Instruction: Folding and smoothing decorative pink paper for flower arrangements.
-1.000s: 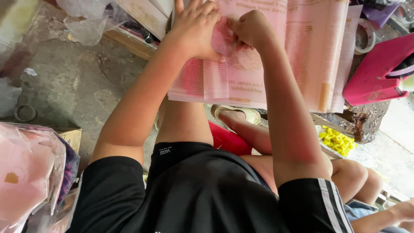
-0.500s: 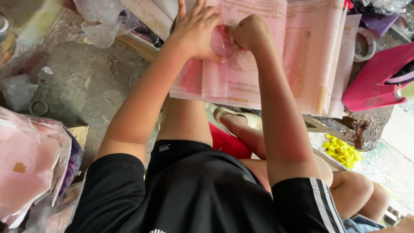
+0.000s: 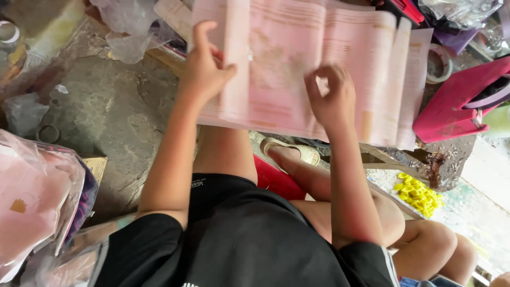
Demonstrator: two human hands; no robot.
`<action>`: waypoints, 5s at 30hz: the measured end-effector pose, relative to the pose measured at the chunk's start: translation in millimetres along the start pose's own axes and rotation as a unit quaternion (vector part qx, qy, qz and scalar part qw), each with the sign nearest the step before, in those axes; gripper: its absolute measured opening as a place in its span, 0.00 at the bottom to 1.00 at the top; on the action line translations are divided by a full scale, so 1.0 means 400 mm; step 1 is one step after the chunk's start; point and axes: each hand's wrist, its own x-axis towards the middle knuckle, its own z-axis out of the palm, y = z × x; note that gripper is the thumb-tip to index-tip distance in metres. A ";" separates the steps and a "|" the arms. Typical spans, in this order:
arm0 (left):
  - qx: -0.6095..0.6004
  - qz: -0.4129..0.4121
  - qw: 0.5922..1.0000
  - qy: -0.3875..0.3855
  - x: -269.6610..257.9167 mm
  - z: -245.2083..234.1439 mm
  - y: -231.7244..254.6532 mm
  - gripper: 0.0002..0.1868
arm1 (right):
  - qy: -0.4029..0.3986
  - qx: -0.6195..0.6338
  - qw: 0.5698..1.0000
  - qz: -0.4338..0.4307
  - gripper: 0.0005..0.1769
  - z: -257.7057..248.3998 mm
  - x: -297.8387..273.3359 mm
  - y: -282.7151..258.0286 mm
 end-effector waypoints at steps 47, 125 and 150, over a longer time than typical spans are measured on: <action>0.237 0.357 0.904 0.010 -0.001 0.250 0.022 0.23 | -0.128 -0.112 0.982 0.077 0.29 0.004 -0.154 -0.034; 0.184 0.419 0.884 -0.095 0.039 0.310 0.019 0.19 | -0.164 -0.068 0.984 0.008 0.29 -0.052 -0.084 0.031; 0.182 0.422 0.887 -0.049 0.032 0.307 0.058 0.19 | -0.131 -0.061 0.987 -0.064 0.23 -0.023 -0.001 0.037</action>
